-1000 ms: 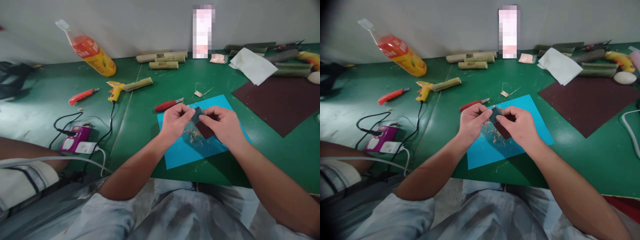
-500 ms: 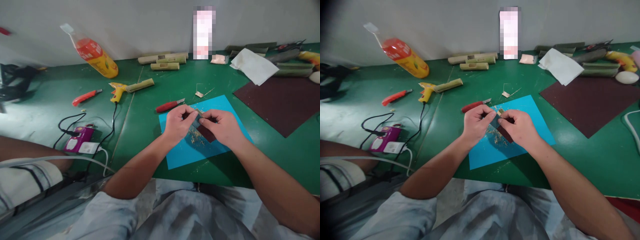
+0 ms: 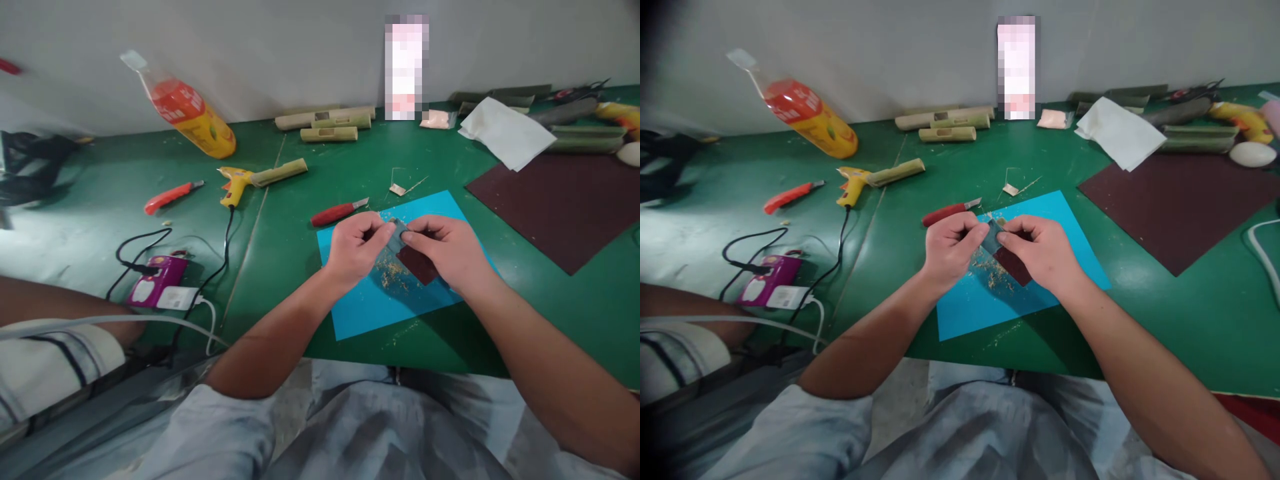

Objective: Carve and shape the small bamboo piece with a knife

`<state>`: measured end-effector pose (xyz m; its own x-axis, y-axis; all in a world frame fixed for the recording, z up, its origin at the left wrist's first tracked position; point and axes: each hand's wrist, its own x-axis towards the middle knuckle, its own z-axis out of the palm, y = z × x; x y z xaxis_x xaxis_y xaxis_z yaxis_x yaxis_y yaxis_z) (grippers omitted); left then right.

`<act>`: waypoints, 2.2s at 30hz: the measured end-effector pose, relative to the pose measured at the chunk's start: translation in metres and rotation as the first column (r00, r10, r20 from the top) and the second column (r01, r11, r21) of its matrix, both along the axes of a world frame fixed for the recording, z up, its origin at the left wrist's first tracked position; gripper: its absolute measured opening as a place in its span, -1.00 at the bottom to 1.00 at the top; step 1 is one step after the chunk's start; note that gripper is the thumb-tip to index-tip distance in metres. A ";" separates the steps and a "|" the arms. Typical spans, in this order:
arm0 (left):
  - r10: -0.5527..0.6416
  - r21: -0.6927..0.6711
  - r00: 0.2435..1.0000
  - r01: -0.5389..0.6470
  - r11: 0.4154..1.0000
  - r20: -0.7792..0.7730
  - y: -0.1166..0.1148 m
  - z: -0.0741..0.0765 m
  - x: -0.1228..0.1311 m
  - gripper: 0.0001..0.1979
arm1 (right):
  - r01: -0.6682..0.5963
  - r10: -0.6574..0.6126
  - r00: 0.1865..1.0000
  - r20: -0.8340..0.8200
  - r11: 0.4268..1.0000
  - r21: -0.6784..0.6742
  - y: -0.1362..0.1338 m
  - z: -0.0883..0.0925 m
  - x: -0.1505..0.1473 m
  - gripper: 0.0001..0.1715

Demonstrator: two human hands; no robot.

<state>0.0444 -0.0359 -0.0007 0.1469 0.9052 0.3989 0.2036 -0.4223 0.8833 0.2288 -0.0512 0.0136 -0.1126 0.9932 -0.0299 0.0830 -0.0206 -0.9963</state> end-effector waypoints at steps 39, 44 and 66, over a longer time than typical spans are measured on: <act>-0.022 -0.134 0.993 0.037 0.990 0.115 0.001 -0.003 0.001 -0.78 | -0.088 0.033 0.961 0.276 0.978 0.188 -0.004 0.000 0.001 -0.84; 0.015 -0.049 0.995 -0.010 0.999 0.102 -0.002 -0.007 0.003 -0.81 | -0.068 0.022 0.967 0.255 0.982 0.175 -0.003 -0.001 -0.001 -0.84; 0.082 0.095 0.997 -0.081 0.992 -0.004 0.004 -0.008 -0.003 -0.73 | 0.060 -0.060 0.998 0.008 0.998 0.012 -0.003 -0.004 0.001 -0.76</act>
